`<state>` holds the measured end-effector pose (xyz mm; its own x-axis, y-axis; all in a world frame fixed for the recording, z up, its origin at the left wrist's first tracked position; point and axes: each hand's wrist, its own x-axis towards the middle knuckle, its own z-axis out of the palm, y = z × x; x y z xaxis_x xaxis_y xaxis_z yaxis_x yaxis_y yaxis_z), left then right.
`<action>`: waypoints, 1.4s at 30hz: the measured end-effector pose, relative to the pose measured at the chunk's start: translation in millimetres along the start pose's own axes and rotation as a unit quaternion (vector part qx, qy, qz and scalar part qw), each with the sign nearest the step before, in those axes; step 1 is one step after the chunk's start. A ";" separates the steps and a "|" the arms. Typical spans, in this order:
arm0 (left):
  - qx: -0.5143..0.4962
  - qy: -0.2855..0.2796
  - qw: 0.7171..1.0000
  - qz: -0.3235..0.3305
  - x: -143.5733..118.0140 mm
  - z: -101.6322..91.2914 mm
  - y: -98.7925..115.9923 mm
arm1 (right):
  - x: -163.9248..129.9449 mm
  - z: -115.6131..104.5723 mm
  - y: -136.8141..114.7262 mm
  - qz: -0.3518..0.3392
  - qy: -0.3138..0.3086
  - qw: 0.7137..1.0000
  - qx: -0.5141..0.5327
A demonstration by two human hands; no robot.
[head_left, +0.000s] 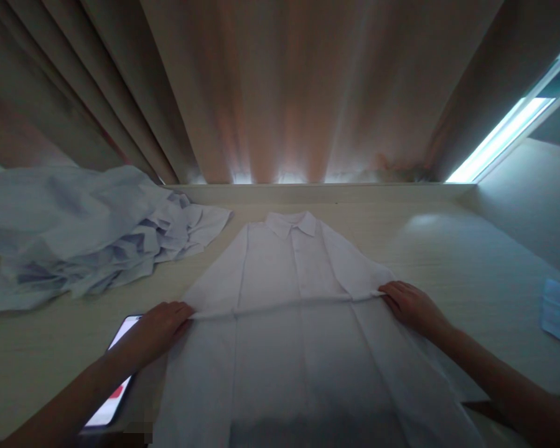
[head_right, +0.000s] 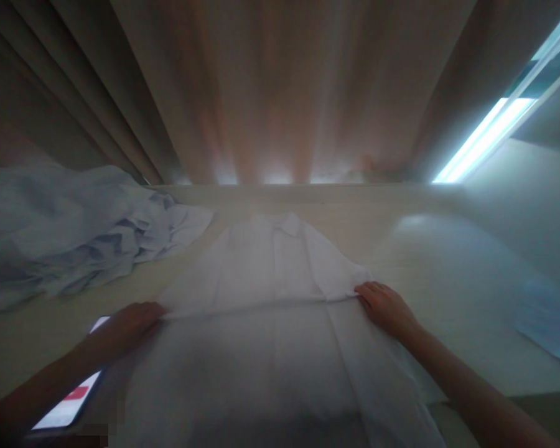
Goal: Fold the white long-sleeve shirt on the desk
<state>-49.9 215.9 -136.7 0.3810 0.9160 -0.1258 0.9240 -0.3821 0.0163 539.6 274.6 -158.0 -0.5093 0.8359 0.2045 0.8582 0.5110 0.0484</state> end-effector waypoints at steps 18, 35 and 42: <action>-0.016 0.096 0.994 0.055 7.1 1.4 21.4 | 0.6 -21.1 11.3 -0.011 -0.044 0.999 -0.019; -0.019 0.092 0.992 0.083 39.6 13.7 48.8 | 25.3 -42.7 -70.5 -0.015 0.004 0.997 0.082; -0.042 0.145 0.988 -0.007 -10.7 -19.3 76.7 | 86.5 -39.4 -222.2 -0.074 -0.037 0.967 0.241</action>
<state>17.5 179.2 -115.0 0.3502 0.9224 0.1627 0.9240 -0.3687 0.1014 307.4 225.5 -112.5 -0.6423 0.7498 0.1588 0.6557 0.6448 -0.3928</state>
